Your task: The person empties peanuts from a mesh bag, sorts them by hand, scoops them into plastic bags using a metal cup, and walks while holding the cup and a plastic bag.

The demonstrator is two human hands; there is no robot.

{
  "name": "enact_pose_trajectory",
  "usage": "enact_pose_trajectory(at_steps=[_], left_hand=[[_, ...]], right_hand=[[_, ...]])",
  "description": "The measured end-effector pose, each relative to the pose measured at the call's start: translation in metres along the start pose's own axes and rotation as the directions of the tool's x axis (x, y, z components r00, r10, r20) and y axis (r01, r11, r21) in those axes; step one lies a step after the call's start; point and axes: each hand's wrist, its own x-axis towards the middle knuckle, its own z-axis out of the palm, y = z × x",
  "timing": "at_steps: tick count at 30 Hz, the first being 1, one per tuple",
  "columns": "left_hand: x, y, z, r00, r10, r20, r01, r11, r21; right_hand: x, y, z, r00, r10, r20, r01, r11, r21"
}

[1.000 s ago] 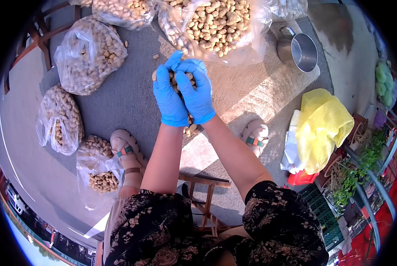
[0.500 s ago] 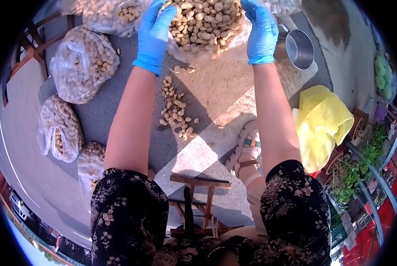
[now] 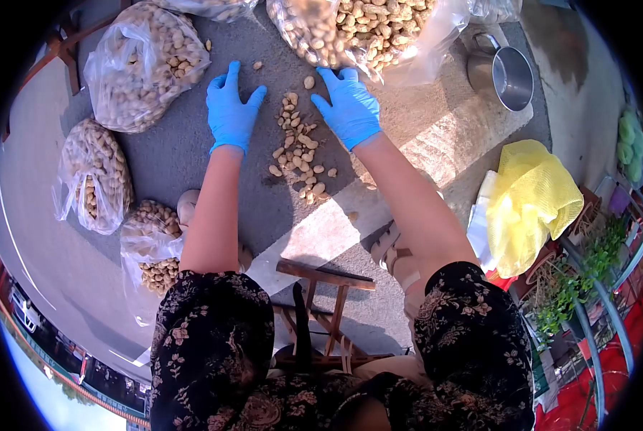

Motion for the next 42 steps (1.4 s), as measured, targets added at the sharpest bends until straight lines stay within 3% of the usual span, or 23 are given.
enact_pose_trajectory(at_steps=[1,2,4,6,7,8,13,14,15,18,21,22,25,27,29,30,34,39,42], left_hand=[[0.005,0.005,0.0,1.0,-0.012,0.007,0.011,0.997,0.075],[0.011,0.006,0.001,1.0,0.01,0.005,-0.01,0.998,0.068],[0.024,0.007,0.007,0.999,0.054,-0.003,-0.054,0.997,0.053],[0.035,0.006,0.013,0.984,0.092,0.151,-0.08,0.993,-0.081],[0.037,0.007,0.012,0.967,0.118,0.227,-0.085,0.985,-0.148],[0.033,0.009,0.012,0.946,0.25,0.207,-0.232,0.967,-0.106],[-0.011,0.006,-0.004,0.848,0.185,0.497,-0.084,0.972,-0.219],[-0.023,0.003,-0.008,0.828,0.205,0.521,-0.081,0.965,-0.251],[-0.037,0.0,-0.013,0.806,0.223,0.548,-0.075,0.957,-0.28],[-0.067,-0.003,-0.024,0.71,0.322,0.626,-0.156,0.939,-0.306],[-0.094,-0.008,-0.028,0.669,0.532,0.518,-0.37,0.844,-0.389],[-0.101,-0.011,-0.031,0.586,0.491,0.645,-0.308,0.871,-0.384],[-0.111,-0.013,-0.049,0.636,0.61,0.473,-0.537,0.79,-0.296],[-0.12,-0.034,-0.043,0.615,0.596,0.516,-0.582,0.785,-0.212],[-0.127,-0.046,-0.037,0.615,0.589,0.525,-0.601,0.781,-0.173],[-0.136,-0.048,-0.029,0.623,0.581,0.524,-0.592,0.788,-0.17],[-0.16,-0.036,-0.003,0.669,0.559,0.49,-0.549,0.816,-0.182],[-0.153,-0.044,0.012,0.722,0.587,0.366,-0.549,0.808,-0.214],[-0.125,-0.034,0.006,0.798,0.512,0.317,-0.494,0.858,-0.143]], right_hand=[[0.006,-0.006,0.0,0.998,0.035,-0.061,-0.035,0.999,-0.006],[0.011,-0.016,-0.006,0.992,0.123,-0.022,-0.123,0.992,-0.017],[0.015,-0.021,0.005,0.994,0.085,-0.064,-0.079,0.993,0.084],[0.017,-0.024,0.02,0.986,-0.007,-0.167,0.03,0.99,0.137],[0.017,-0.024,0.019,0.99,-0.062,-0.131,0.079,0.988,0.134],[0.017,-0.025,0.018,0.989,-0.114,-0.091,0.126,0.983,0.136],[0.005,-0.018,0.024,0.917,-0.395,0.049,0.388,0.914,0.114],[0.003,-0.018,0.02,0.899,-0.372,0.23,0.348,0.927,0.139],[-0.005,-0.017,0.022,0.873,-0.398,0.281,0.363,0.916,0.169],[-0.027,-0.017,0.021,0.785,-0.472,0.402,0.422,0.881,0.213],[-0.061,-0.025,0.015,0.704,-0.479,0.525,0.49,0.862,0.129],[-0.074,-0.024,0.012,0.71,-0.491,0.505,0.491,0.859,0.145],[-0.109,-0.011,0.001,0.756,-0.523,0.394,0.511,0.847,0.144],[-0.125,0.002,-0.004,0.807,-0.538,0.244,0.538,0.84,0.073],[-0.14,0.022,0.014,0.794,-0.519,0.315,0.541,0.841,0.024],[-0.146,0.031,0.027,0.788,-0.509,0.347,0.544,0.839,-0.003],[-0.15,0.033,0.068,0.786,-0.593,0.176,0.595,0.802,0.046],[-0.118,0.01,0.082,0.746,-0.665,-0.033,0.663,0.747,-0.059],[-0.095,0.007,0.083,0.734,-0.656,-0.175,0.649,0.754,-0.099]])
